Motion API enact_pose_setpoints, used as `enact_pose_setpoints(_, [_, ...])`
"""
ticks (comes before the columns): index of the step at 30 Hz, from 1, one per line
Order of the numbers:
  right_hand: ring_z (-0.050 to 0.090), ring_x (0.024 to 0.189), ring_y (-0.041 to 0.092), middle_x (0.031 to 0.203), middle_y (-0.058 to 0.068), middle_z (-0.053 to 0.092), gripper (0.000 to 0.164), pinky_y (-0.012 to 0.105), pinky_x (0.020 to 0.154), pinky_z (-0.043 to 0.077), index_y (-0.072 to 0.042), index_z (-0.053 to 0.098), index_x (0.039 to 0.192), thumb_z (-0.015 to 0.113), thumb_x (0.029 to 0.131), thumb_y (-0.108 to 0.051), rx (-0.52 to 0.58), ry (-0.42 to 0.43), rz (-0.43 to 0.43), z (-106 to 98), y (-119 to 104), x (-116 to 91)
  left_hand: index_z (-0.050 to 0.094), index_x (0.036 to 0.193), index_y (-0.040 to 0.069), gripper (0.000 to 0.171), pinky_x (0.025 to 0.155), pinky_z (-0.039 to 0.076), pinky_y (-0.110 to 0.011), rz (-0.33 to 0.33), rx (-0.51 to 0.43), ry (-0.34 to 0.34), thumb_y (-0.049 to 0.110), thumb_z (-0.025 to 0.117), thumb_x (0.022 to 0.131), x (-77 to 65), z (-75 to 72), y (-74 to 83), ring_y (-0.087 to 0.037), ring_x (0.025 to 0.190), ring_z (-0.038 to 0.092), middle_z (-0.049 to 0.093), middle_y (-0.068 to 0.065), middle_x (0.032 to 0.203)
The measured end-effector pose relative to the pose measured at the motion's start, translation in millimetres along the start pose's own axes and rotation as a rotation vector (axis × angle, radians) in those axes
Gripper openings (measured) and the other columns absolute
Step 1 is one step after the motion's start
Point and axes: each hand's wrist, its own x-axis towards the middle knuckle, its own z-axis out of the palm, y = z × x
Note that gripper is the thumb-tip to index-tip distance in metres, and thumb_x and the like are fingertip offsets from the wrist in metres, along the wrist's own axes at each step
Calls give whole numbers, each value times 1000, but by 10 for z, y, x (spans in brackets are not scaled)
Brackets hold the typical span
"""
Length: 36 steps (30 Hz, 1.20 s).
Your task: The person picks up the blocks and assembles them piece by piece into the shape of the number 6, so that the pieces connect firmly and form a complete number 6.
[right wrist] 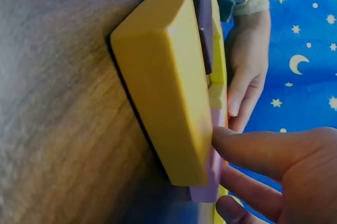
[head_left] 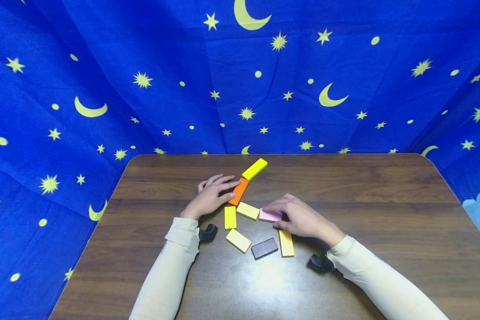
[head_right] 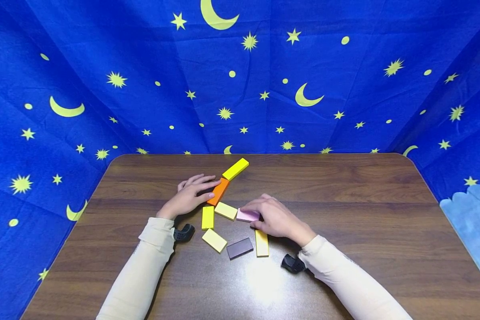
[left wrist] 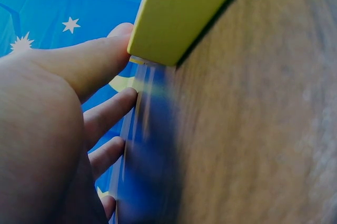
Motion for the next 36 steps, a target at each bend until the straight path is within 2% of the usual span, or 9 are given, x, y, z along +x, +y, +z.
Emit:
enact_pose_setpoints(6, [58,109,22,117,2,70,41,44,94,47,-11,72,122,82,83,-21,-15,94,73,-42,-51,-144,51,149,32,46,110,10,-62,-6,3,-4,42,52,104,9,1,-2,-32,150,20,37,1,160])
enact_pose_setpoints(10, [58,108,20,112,1,69,44,44,93,48,-11,73,119,84,81,-30,-31,115,117,-43,-102,-296,51,149,31,46,110,10,-63,-5,3,-4,42,53,104,5,-2,-1,-33,150,20,37,0,160])
enact_pose_setpoints(15, [58,107,18,110,-2,68,50,44,92,48,-14,73,118,85,78,-42,-55,112,110,-14,-173,-458,52,148,31,46,110,10,-63,-6,5,2,42,53,104,1,-2,-4,-33,150,21,38,0,160])
enact_pose_setpoints(21, [56,98,14,105,-3,65,64,41,85,49,-14,72,119,85,72,-55,-129,97,92,38,-257,-598,52,148,31,46,110,11,-63,-5,-4,-3,42,53,104,-1,-9,5,-33,149,21,38,-1,160])
enact_pose_setpoints(25, [54,97,14,107,-3,64,72,41,85,48,-13,70,123,88,66,-54,-133,78,84,63,-280,-637,53,148,30,45,110,11,-63,1,-13,3,42,54,104,1,-16,8,-33,149,21,39,-1,159])
enact_pose_setpoints(28, [56,99,16,109,-1,64,72,42,87,48,-11,69,123,90,65,-47,-133,76,92,85,-281,-646,53,148,30,46,110,11,-63,6,-7,6,42,54,104,7,-11,1,-34,149,21,39,-1,160])
enact_pose_setpoints(32, [58,99,19,108,2,65,68,44,87,50,-8,69,120,91,66,-42,-152,101,128,106,-278,-648,53,148,30,46,110,10,-64,5,-7,1,41,54,104,9,-7,3,-34,149,21,38,-1,160])
enact_pose_setpoints(36, [58,95,19,103,1,64,69,43,85,51,-6,69,118,92,65,-44,-157,121,179,120,-278,-629,53,148,30,46,110,10,-63,-2,-8,-3,41,54,104,1,-14,17,-33,150,21,39,-1,159])
